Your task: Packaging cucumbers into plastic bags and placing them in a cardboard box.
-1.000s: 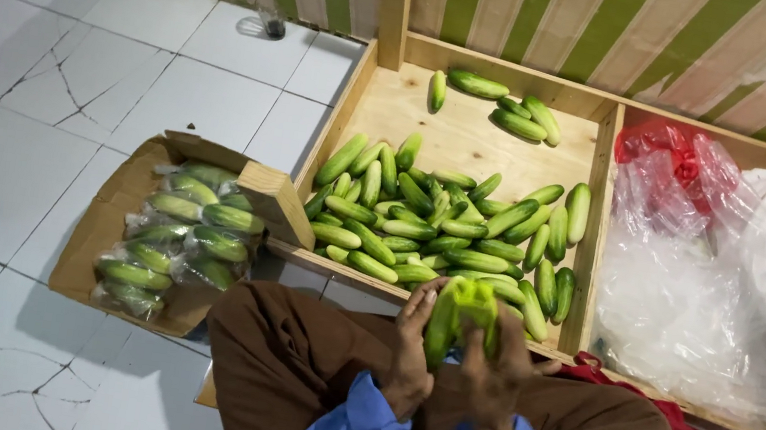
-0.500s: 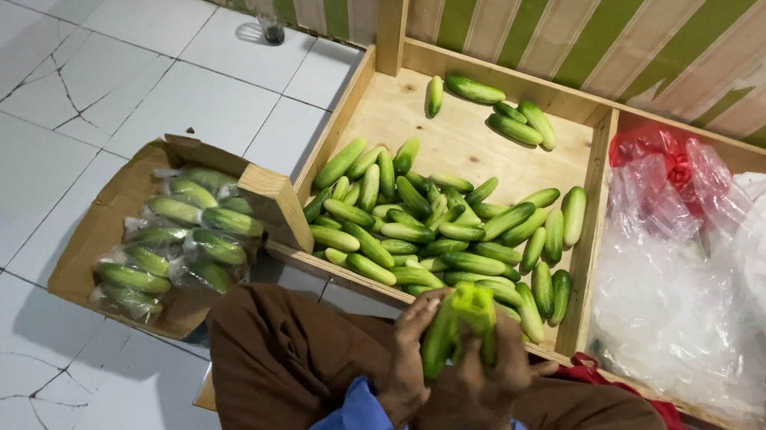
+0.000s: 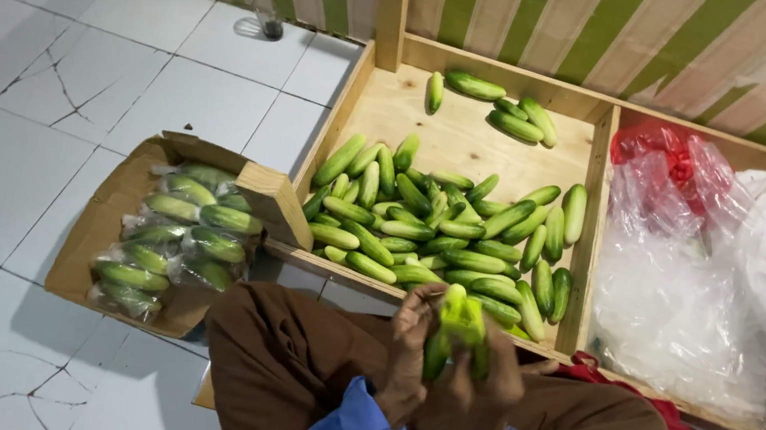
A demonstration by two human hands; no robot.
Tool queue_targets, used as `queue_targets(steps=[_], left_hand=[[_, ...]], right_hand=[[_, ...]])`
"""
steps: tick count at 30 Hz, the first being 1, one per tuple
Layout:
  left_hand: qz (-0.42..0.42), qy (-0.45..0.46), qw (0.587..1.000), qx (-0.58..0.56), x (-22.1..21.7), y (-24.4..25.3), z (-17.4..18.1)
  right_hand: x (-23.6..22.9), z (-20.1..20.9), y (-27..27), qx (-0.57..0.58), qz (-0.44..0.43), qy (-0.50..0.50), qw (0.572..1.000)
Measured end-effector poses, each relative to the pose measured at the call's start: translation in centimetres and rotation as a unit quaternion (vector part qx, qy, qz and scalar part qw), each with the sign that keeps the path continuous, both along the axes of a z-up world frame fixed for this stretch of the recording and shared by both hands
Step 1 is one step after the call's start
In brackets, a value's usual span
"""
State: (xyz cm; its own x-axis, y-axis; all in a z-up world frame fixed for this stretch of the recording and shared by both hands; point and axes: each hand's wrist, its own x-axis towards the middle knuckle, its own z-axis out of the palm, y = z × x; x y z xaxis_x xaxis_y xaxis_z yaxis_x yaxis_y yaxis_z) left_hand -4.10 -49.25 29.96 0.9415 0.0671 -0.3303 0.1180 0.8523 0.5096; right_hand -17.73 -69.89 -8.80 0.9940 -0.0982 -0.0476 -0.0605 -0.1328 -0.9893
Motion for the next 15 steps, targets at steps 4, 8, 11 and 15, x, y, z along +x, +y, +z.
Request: queue_targets(steps=[4, 8, 11, 15], left_hand=[[0.003, 0.013, 0.997, 0.081, 0.9, 1.8, -0.9], [-0.079, 0.014, 0.994, 0.069, -0.6, 1.8, 1.8], [-0.083, -0.047, 0.987, 0.131, -1.8, 0.5, 1.5], [-0.091, -0.096, 0.988, 0.081, -2.6, -0.2, 2.5]], right_hand=[[5.8, 30.5, 12.3, -0.164, -0.024, -0.279, 0.946], [6.0, 43.5, 14.4, -0.245, -0.044, -0.411, 0.877], [7.7, 44.9, 14.9, -0.203, -0.156, -0.359, 0.897], [10.8, 42.9, 12.1, -0.24, -0.176, -0.322, 0.899]])
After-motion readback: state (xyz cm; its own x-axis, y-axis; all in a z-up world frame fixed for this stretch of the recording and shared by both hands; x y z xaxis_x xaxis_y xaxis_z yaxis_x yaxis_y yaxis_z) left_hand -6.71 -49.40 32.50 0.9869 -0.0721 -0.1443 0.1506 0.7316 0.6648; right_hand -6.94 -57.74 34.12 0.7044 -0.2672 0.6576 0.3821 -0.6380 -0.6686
